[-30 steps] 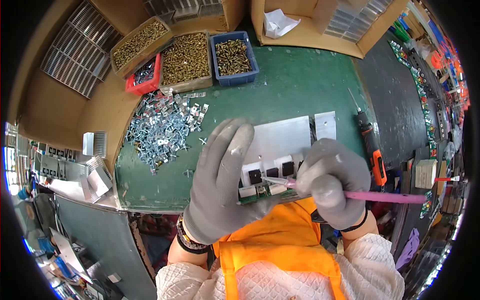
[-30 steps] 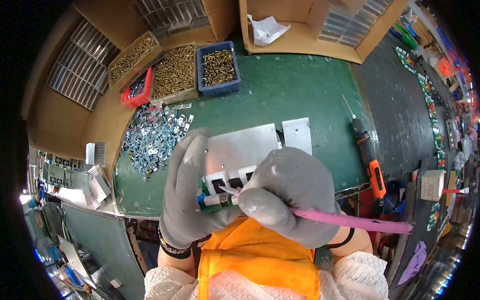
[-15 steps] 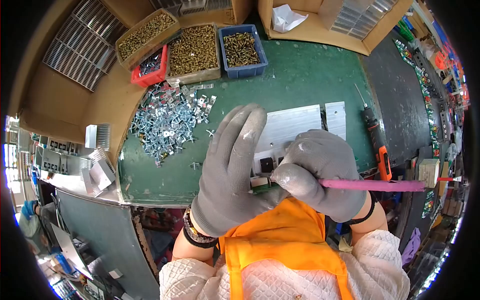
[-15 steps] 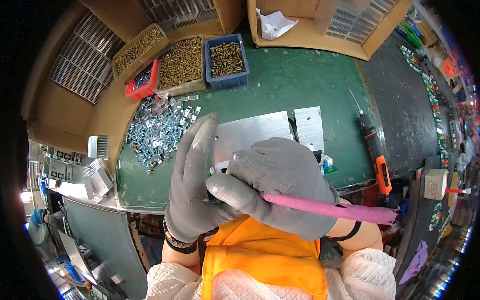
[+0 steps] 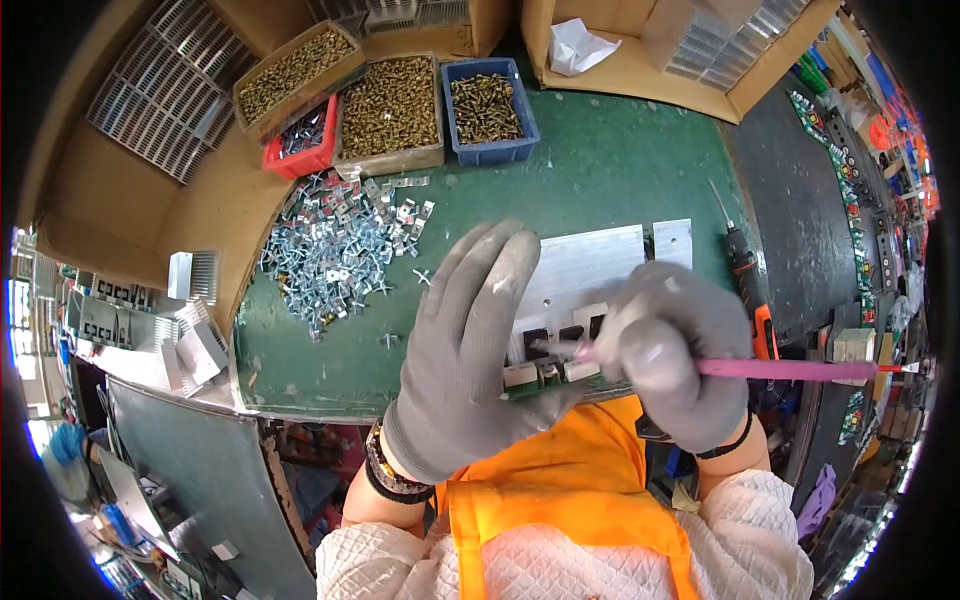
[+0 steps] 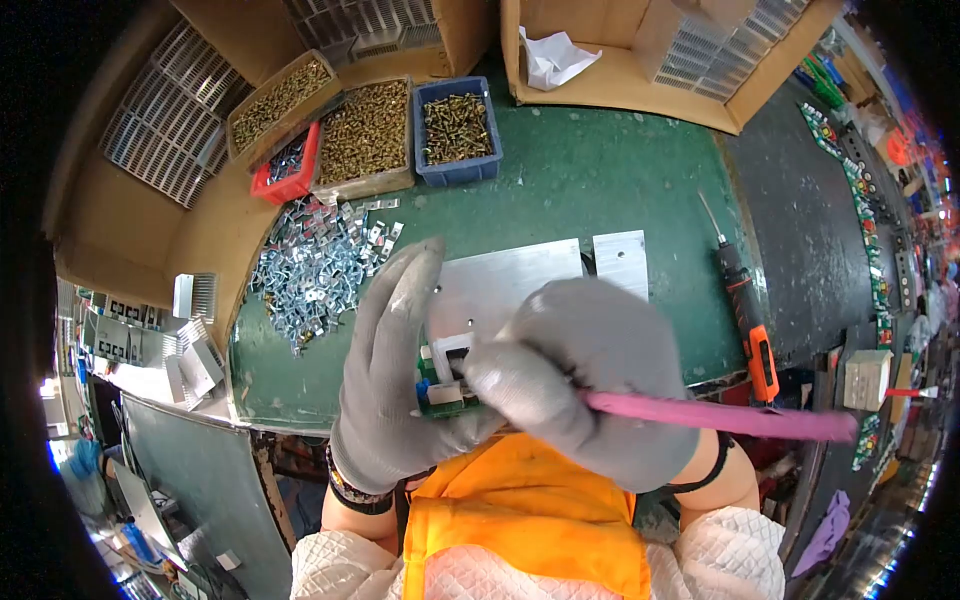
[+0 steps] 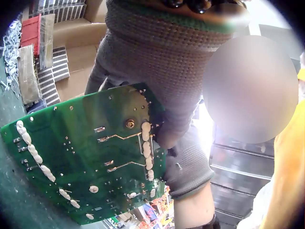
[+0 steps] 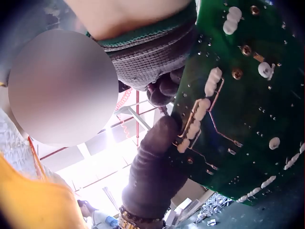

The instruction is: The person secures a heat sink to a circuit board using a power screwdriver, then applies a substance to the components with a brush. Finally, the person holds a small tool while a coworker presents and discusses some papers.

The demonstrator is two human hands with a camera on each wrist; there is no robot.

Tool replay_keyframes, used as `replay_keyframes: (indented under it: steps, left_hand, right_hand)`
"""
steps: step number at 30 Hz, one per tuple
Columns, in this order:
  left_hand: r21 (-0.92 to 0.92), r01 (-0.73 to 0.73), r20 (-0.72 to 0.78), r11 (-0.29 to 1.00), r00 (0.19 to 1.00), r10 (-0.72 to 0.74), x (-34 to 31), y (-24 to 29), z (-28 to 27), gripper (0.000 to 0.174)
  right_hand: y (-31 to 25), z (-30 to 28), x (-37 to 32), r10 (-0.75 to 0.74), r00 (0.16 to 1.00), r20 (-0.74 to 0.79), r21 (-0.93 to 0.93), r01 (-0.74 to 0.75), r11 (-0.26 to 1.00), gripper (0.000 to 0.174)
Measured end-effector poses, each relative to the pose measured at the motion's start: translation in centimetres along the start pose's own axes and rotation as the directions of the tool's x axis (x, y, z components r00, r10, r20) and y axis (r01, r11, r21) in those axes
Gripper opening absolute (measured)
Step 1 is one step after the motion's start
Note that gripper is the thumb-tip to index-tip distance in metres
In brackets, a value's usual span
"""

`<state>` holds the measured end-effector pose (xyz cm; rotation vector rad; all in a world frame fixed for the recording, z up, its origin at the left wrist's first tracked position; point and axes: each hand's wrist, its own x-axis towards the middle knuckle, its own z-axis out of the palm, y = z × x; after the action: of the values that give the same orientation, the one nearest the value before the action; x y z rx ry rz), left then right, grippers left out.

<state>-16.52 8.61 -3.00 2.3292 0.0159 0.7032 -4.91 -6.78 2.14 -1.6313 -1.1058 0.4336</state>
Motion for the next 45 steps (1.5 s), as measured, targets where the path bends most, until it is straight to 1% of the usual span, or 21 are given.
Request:
replay_keyframes:
  steps: [2, 3, 4, 6, 8, 10, 11, 13, 14, 16, 20, 26, 28, 35, 38, 40, 45]
  left_hand:
    - [0.002, -0.013, 0.001, 1.0, 1.0, 0.013, -0.3, -0.4, 0.3, 0.103]
    - [0.008, -0.022, 0.001, 1.0, 1.0, 0.022, -0.4, -0.4, 0.4, 0.106]
    - [0.003, -0.028, 0.005, 1.0, 1.0, 0.028, -0.4, -0.4, 0.6, 0.106]
    - [0.001, -0.021, -0.019, 1.0, 1.0, 0.021, -0.6, -0.3, 0.8, 0.108]
    - [0.014, -0.007, -0.003, 1.0, 1.0, 0.007, -0.6, 0.1, 0.7, 0.107]
    - [0.023, -0.015, -0.018, 1.0, 1.0, 0.015, -0.6, 0.1, 0.8, 0.106]
    - [0.025, -0.015, -0.009, 1.0, 1.0, 0.016, -0.6, 0.0, 0.8, 0.106]
    - [0.04, -0.043, -0.023, 0.998, 0.999, 0.044, -0.6, -0.3, 0.9, 0.106]
    - [0.041, -0.045, -0.016, 0.998, 0.999, 0.046, -0.5, -0.2, 0.9, 0.106]
    - [-0.007, -0.042, -0.069, 0.999, 0.997, 0.042, -0.3, 0.1, 0.9, 0.091]
    - [0.004, -0.035, -0.061, 0.999, 0.998, 0.035, -0.3, 0.2, 0.9, 0.09]
    - [0.016, -0.063, -0.073, 0.998, 0.995, 0.064, -0.2, 0.1, 1.0, 0.09]
    - [0.017, -0.064, -0.046, 0.998, 0.997, 0.065, -0.1, 0.0, 0.8, 0.091]
    - [0.009, -0.052, -0.052, 0.999, 0.997, 0.053, -0.2, 0.0, 0.9, 0.093]
    - [-0.02, -0.058, -0.056, 0.998, 0.997, 0.056, -0.1, 0.0, 0.8, 0.092]
    - [0.023, -0.045, -0.065, 0.999, 0.997, 0.047, 0.0, 0.3, 1.0, 0.092]
    - [0.025, -0.036, -0.06, 0.999, 0.997, 0.038, -0.1, 0.3, 1.0, 0.092]
  right_hand:
    - [-0.5, -0.8, 0.0, 0.136, 0.982, -0.134, -0.08, -0.147, 0.986, 0.039]
    - [-0.4, -1.3, 0.1, 0.231, 0.967, -0.103, -0.018, -0.234, 0.972, 0.039]
    - [-0.2, -1.2, 0.0, 0.234, 0.966, -0.111, -0.02, -0.237, 0.971, 0.039]
    - [0.5, -0.8, -0.1, 0.219, 0.972, -0.089, 0.035, -0.217, 0.976, 0.039]
    - [0.6, -0.9, -0.2, 0.234, 0.969, -0.085, 0.04, -0.231, 0.972, 0.04]
    - [0.6, -1.0, -0.2, 0.193, 0.98, -0.051, -0.007, -0.193, 0.981, 0.039]
    - [0.9, -1.1, -0.1, 0.196, 0.979, -0.056, 0.001, -0.197, 0.98, 0.039]
    - [1.5, -1.3, 0.0, 0.061, 0.998, 0.006, -0.087, -0.061, 0.994, 0.036]
    - [1.4, -1.3, 0.1, 0.064, 0.998, 0.001, -0.083, -0.063, 0.995, 0.036]
    - [1.0, -1.3, 0.5, 0.05, 0.998, 0.028, -0.06, -0.048, 0.997, 0.032]
    - [1.2, -1.1, 0.4, 0.021, 0.999, 0.03, -0.049, -0.02, 0.999, 0.03]
    - [1.0, -1.1, 0.6, 0.01, 1.0, -0.001, -0.111, -0.01, 0.994, 0.028]
    - [1.2, -1.0, 0.5, -0.036, 0.999, -0.011, -0.129, 0.034, 0.991, 0.029]
    - [1.0, -1.3, 0.4, 0.025, 0.999, 0.029, -0.123, -0.021, 0.992, 0.03]
    - [0.8, -1.1, 0.6, 0.009, 1.0, -0.009, -0.117, -0.01, 0.993, 0.031]
    - [0.8, -1.2, 0.6, 0.046, 0.999, 0.017, -0.043, -0.045, 0.998, 0.033]
    - [1.3, -1.0, 0.2, 0.017, 1.0, -0.024, -0.093, -0.019, 0.996, 0.033]
